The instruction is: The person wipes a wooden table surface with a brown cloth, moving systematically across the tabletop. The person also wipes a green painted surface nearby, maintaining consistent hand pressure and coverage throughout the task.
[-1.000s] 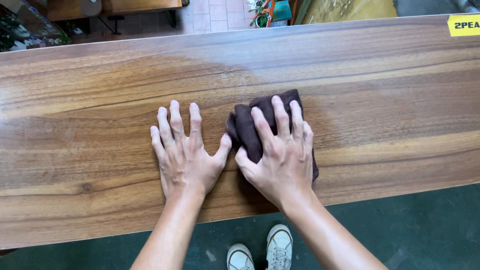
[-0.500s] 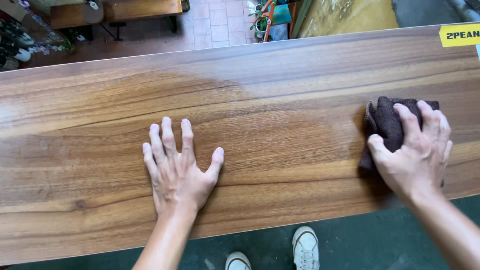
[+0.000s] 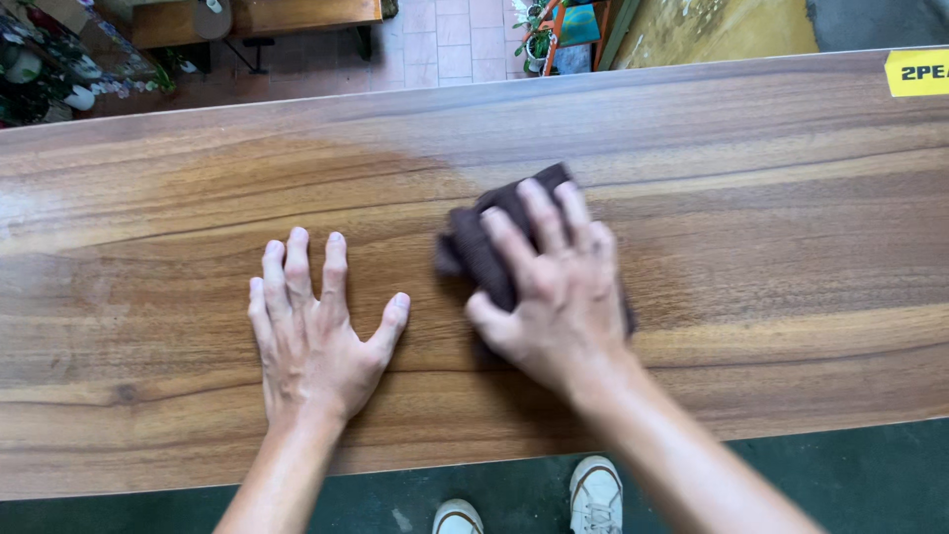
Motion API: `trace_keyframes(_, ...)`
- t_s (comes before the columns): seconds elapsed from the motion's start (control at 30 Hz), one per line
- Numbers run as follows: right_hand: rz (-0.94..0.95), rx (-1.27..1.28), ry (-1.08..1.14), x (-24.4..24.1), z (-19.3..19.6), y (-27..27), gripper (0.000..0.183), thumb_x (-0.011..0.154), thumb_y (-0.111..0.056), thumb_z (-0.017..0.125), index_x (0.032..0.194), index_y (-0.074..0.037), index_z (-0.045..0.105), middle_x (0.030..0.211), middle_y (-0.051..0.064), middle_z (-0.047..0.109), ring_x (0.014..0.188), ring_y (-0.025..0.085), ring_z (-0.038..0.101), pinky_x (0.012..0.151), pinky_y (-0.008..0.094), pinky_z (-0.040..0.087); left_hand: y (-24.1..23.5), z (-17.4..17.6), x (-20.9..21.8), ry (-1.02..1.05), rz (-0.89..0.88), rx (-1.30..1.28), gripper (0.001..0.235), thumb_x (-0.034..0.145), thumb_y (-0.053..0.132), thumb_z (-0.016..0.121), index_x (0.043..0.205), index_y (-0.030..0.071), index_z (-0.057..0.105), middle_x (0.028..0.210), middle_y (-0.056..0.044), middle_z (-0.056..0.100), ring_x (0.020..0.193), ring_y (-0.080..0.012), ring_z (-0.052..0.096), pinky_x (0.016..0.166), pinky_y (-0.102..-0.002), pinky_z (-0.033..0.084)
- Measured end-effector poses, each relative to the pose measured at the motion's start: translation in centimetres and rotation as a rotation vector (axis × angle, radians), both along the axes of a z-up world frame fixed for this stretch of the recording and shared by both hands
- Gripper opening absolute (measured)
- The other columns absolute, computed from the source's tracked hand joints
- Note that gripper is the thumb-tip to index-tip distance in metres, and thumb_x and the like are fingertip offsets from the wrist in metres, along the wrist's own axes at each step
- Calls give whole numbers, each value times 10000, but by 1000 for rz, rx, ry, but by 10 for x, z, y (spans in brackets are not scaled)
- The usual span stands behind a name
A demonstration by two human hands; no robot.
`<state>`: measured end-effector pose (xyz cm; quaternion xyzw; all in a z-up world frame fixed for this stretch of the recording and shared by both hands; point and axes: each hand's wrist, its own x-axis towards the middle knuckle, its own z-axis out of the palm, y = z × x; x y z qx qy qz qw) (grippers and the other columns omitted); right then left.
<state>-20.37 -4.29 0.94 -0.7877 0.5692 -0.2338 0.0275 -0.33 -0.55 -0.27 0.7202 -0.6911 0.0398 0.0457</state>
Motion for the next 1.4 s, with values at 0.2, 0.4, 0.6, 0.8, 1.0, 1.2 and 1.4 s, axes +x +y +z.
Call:
trace_keyframes(0.2,-256,66,132,-115,-7,-24,567,685,-384,574,1183,-112,557,1253,180,441,1149,388,345,817,550,349,0,1,0,24,1,4,746,737,586,434,1307,112,356,1378,-163,267,1274,-344,212,989,-518,215)
trace_keyframes(0.4,-488,163,144,-124,-6,-31,620,720,-401,515,1232,-53,519,1290,225,359,1160,379,250,836,606,256,0,-1,-1,-37,-8,-10,753,745,600,403,1310,104,357,1368,-176,282,1267,-352,236,997,-508,224)
trace_keyframes(0.6,-317,3,121,-23,-2,-26,611,653,-469,562,1154,-121,527,1243,173,412,1147,395,323,799,557,340,-1,-3,-1,-50,-11,-20,752,743,595,412,1309,103,356,1365,-178,279,1266,-353,234,985,-520,241)
trace_keyframes(0.8,-40,8,4,18,1,9,638,587,-434,587,1168,-179,521,1301,138,402,1210,355,330,906,484,321,-23,0,-28,3,13,-107,619,677,500,540,1141,95,473,1216,-190,386,1156,-360,337,924,-510,275)
trace_keyframes(1.0,38,-72,1,-56,-7,3,617,595,-399,628,1146,-129,564,1254,168,449,1166,394,382,919,499,362,-31,-14,-66,57,43,-46,700,758,555,426,1299,117,356,1362,-187,249,1262,-344,196,993,-519,189)
trace_keyframes(1.2,-248,25,150,-155,-11,-9,578,701,-343,583,1206,-62,554,1275,204,423,1154,389,344,823,566,347,-33,-12,-71,56,54,-44,711,781,599,374,1297,111,360,1360,-195,263,1264,-344,201,997,-511,189)
trace_keyframes(1.4,-463,44,191,-119,-15,-33,565,749,-420,530,1189,-66,555,1226,204,408,1110,370,309,767,592,318,-31,-11,-70,41,22,-60,663,820,557,363,1298,99,351,1360,-202,260,1256,-370,220,992,-520,203)
